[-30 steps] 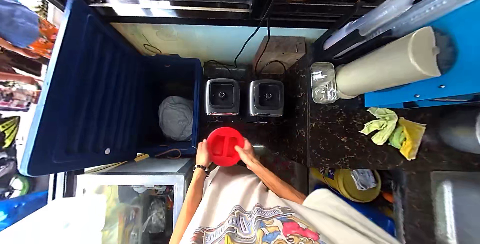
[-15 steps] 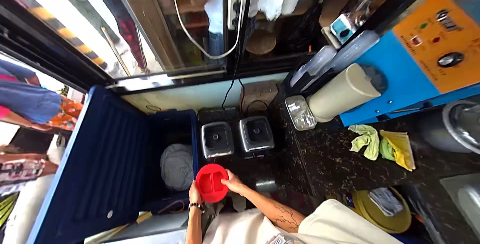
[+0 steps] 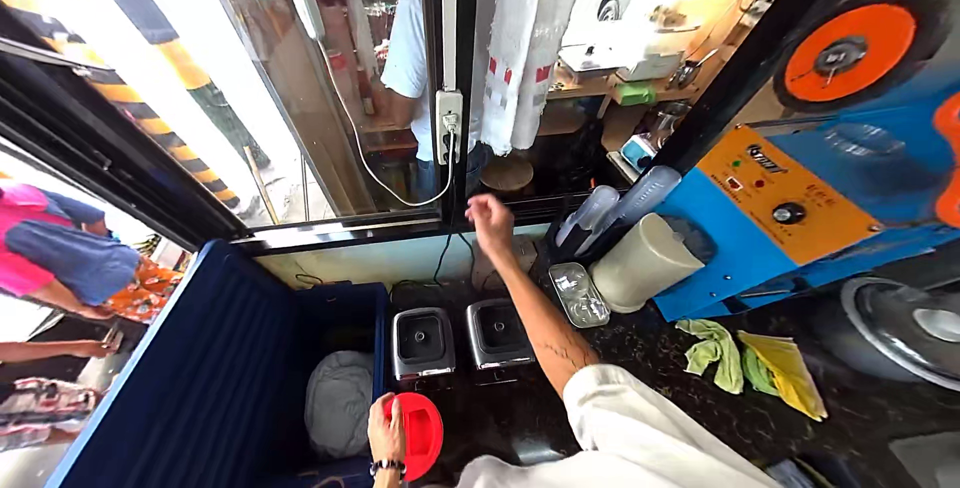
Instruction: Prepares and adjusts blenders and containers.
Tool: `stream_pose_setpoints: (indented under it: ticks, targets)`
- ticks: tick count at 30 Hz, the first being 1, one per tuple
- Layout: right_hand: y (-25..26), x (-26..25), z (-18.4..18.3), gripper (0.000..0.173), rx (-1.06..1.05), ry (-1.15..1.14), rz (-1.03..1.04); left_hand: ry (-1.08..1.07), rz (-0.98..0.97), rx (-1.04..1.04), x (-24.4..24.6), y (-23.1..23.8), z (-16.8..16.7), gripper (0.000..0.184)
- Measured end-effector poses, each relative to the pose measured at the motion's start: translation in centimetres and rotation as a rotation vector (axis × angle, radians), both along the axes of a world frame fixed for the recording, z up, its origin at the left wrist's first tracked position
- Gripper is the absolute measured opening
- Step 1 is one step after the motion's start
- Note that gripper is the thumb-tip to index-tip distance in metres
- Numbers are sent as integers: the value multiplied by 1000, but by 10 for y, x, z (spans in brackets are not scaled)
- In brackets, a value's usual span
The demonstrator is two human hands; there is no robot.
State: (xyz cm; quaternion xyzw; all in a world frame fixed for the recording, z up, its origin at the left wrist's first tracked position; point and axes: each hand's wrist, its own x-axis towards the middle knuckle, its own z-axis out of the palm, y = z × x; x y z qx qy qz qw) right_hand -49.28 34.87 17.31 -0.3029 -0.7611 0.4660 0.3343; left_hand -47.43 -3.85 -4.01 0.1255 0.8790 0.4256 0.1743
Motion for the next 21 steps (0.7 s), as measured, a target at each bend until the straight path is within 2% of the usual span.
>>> stream_pose_setpoints:
  ticks: [1,4,7,9,11,12,14,17,19,21]
  targets:
    - [20,-12,9,34,-28,2,-7,-13,-39,13,-3,8,4,34]
    - [55,-40,26,49,-305,-157,137,-37,-138,95,-8,38,24,34]
    - [56,-48,-1,53,-414,-226,305,-76,-237,183,-15,72,46,38]
    - [47,-41,-34,53,-300,-147,374,-81,-299,237,-20,93,61,38]
    - [32,-28,-55,46,-100,-61,311,-43,-386,282,-26,114,83,37]
    - [23,-18,-58,41,-23,-54,267,-21,-441,308,-30,126,97,37]
    - [16,-8,-58,36,-10,-55,253,49,-546,346,-43,156,129,36]
    - [19,-1,-51,34,-21,-94,332,117,-524,343,-75,217,172,40]
    - [25,-1,-41,32,83,-129,357,43,-505,361,-96,254,189,59]
    - [34,-7,-26,31,194,-154,331,-127,-537,366,-104,277,200,82]
